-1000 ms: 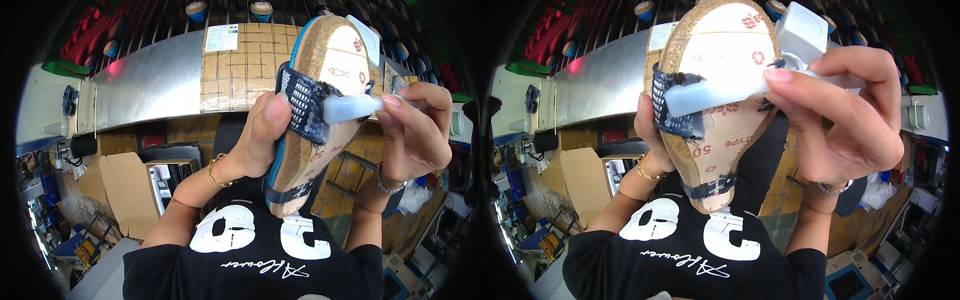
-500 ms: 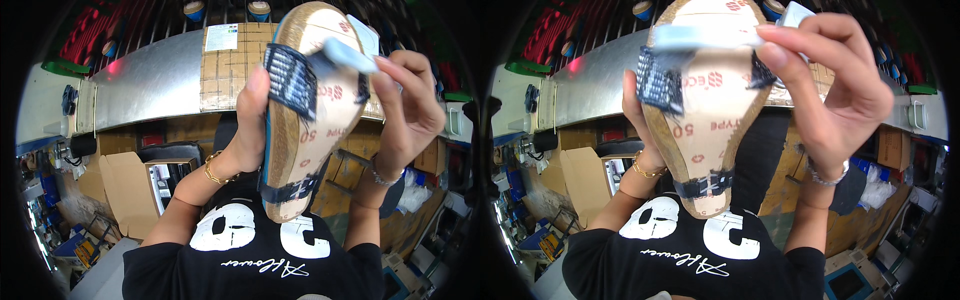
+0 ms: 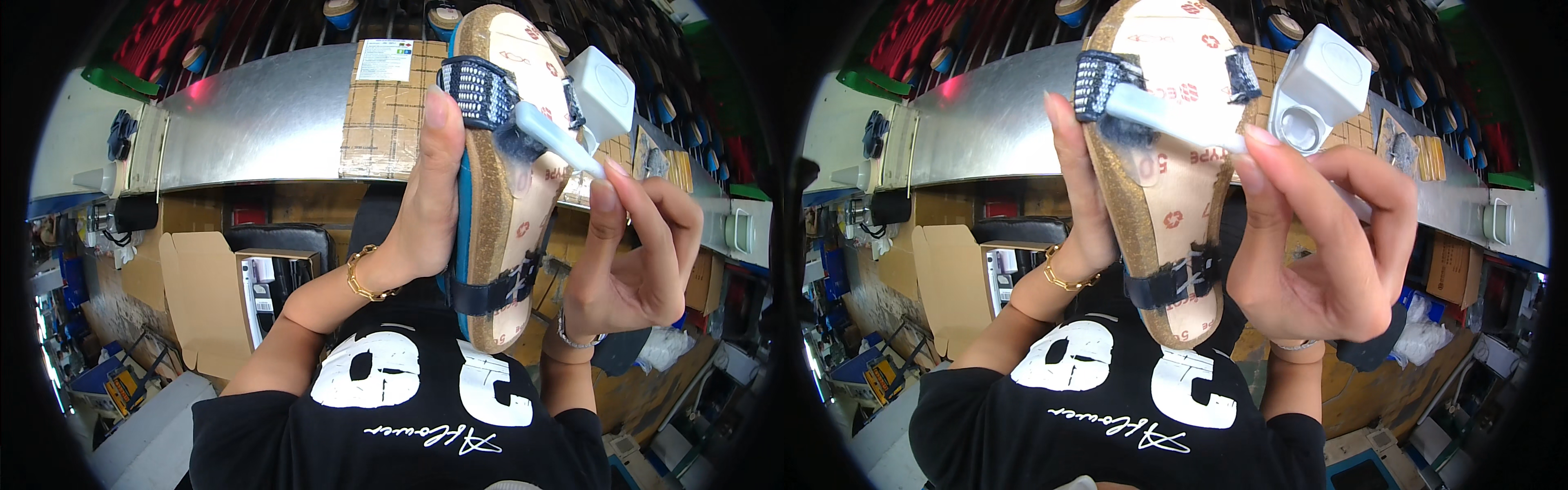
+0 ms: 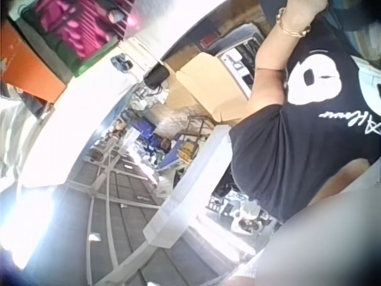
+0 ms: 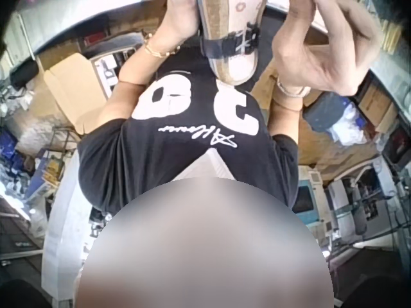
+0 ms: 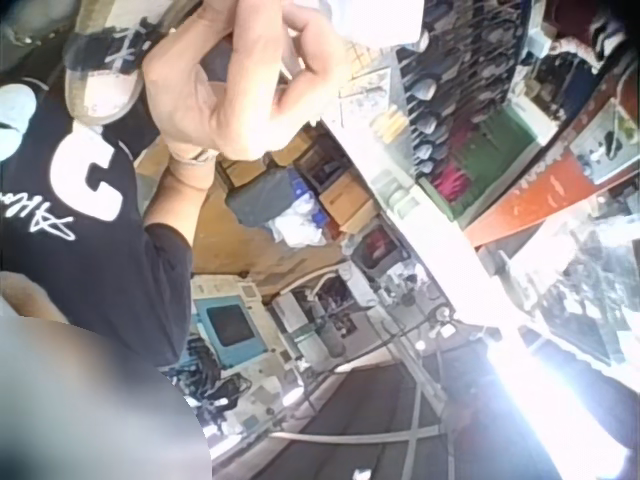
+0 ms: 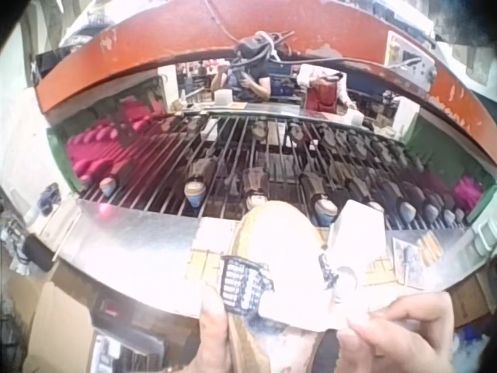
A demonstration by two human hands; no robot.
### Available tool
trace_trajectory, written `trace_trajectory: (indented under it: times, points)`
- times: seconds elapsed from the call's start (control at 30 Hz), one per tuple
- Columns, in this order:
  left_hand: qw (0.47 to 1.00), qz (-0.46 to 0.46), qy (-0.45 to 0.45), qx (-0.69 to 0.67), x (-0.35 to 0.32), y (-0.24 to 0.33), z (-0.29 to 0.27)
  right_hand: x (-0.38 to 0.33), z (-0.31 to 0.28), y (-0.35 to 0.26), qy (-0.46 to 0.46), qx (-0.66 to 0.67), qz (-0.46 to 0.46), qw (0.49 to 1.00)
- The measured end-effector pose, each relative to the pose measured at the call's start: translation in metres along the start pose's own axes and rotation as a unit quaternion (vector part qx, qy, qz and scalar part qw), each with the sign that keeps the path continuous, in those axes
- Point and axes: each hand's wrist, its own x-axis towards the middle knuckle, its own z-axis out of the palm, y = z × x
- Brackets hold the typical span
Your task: The person holds a blue and cork sandal and uses a small brush to apply white paint to the black straps. The person repeatedly dips the brush into a container and paints different sections of the straps, rotating the sandal to access all areas.
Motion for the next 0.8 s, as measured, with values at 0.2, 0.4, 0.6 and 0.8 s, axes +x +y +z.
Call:
trace_trajectory:
  times: [0.2, 0.4, 0.6, 0.8]
  points:
    - [1.000, -0.003, -0.014, 0.022, 0.000, 0.002, -0.004, 0.004, -0.003, 0.001, 0.004, -0.030, -0.043, 0.999]
    - [0.999, -0.027, -0.036, -0.019, 0.000, 0.005, -0.004, 0.023, -0.004, 0.030, -0.060, 0.101, -0.081, 0.990]
    - [0.996, -0.052, -0.051, -0.057, 0.001, 0.006, -0.003, 0.035, -0.006, 0.048, -0.132, 0.163, -0.110, 0.972]
    - [0.994, -0.066, -0.053, -0.068, 0.005, 0.006, -0.005, 0.039, -0.011, 0.054, -0.178, 0.157, -0.128, 0.963]
